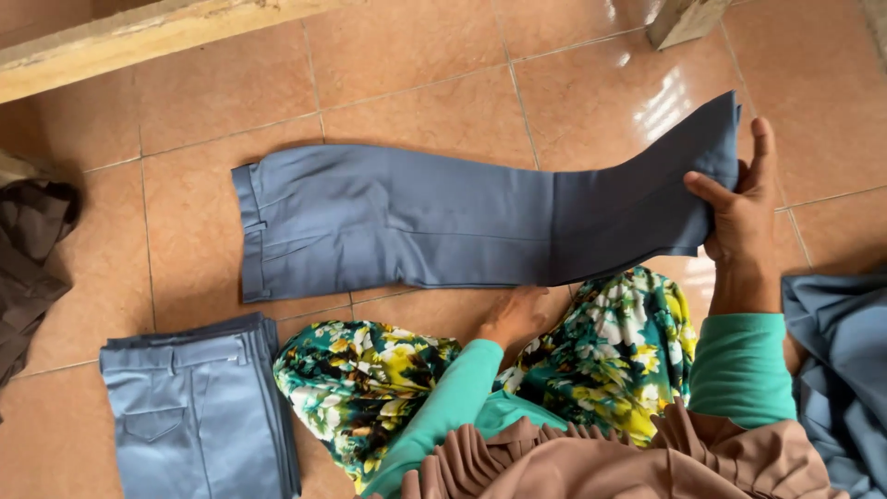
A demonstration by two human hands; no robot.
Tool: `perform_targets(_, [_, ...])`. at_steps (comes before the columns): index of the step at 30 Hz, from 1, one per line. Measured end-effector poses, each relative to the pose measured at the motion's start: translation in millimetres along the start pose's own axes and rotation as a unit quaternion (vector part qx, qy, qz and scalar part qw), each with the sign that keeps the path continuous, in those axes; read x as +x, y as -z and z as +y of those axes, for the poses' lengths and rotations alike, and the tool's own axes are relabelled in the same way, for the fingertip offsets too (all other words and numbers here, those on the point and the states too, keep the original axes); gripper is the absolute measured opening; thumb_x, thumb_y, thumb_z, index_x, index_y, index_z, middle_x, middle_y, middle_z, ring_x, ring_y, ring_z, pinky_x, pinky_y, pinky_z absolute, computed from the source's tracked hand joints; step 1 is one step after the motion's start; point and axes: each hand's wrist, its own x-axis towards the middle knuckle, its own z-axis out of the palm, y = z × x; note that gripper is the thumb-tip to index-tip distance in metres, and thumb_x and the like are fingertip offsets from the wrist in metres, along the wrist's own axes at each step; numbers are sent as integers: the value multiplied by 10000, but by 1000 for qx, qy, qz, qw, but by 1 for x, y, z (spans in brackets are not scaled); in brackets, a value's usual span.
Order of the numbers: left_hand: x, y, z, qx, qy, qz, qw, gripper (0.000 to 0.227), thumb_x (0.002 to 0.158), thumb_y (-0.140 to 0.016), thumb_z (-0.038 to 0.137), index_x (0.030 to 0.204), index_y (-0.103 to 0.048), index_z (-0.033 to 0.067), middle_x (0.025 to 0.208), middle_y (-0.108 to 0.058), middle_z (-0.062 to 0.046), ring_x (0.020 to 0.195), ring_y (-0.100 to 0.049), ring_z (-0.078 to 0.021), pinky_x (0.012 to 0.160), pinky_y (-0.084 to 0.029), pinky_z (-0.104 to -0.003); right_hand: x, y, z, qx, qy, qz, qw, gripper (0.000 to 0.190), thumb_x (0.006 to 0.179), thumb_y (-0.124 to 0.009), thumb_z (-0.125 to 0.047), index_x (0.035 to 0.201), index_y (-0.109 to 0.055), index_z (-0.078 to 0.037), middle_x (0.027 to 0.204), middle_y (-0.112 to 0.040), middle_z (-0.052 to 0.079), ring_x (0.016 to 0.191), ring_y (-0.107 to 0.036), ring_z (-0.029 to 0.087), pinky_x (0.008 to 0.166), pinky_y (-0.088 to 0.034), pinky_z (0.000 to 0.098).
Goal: Folding trousers on the floor and stacking them.
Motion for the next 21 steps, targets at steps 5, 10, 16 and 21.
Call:
perform_targets(5, [33, 5, -10, -255, 98, 21, 962, 477, 939, -511, 375, 1356, -604, 162, 1249, -669, -151, 1035, -638, -324, 868, -470, -418, 11, -46, -14, -41, 52, -55, 996, 1028, 841, -778, 29, 1688, -276, -268, 1059, -592, 43, 888, -626, 126, 782, -596, 293])
perform_targets(10, [107, -49, -195, -450, 97, 207, 863, 341, 1048, -589, 353, 1344, -618, 189, 1221, -704, -182, 1073, -719, -305, 732, -644, -394, 6, -143, 44, -166, 84, -159, 970, 1019, 868, -817, 80, 1649, -241, -229, 1185, -630, 257, 960, -691, 400, 729, -614, 456])
perform_targets(16, [16, 81, -156, -694, 255, 293, 606, 994, 922, -320, 842, 1643, -193, 170, 1676, -97, -292, 1459, -230, -598, 1190, -302, -626, -52, -207, 80, -132, -98, -340, 926, 884, 858, -814, -83, 1598, -360, -247, 1383, -518, 266, 1028, -708, 377, 624, -676, 416])
perform_targets(21, [47, 21, -261, -434, 334, 362, 755, 892, 862, -834, 442, 1561, -390, 112, 1565, -323, -303, 1304, -513, -500, 779, -678, -422, -1, -118, 202, -379, -24, -144, 914, 550, 898, -810, -221, 1418, -636, -185, 1243, -659, 253, 1127, -667, 417, 853, -604, 501])
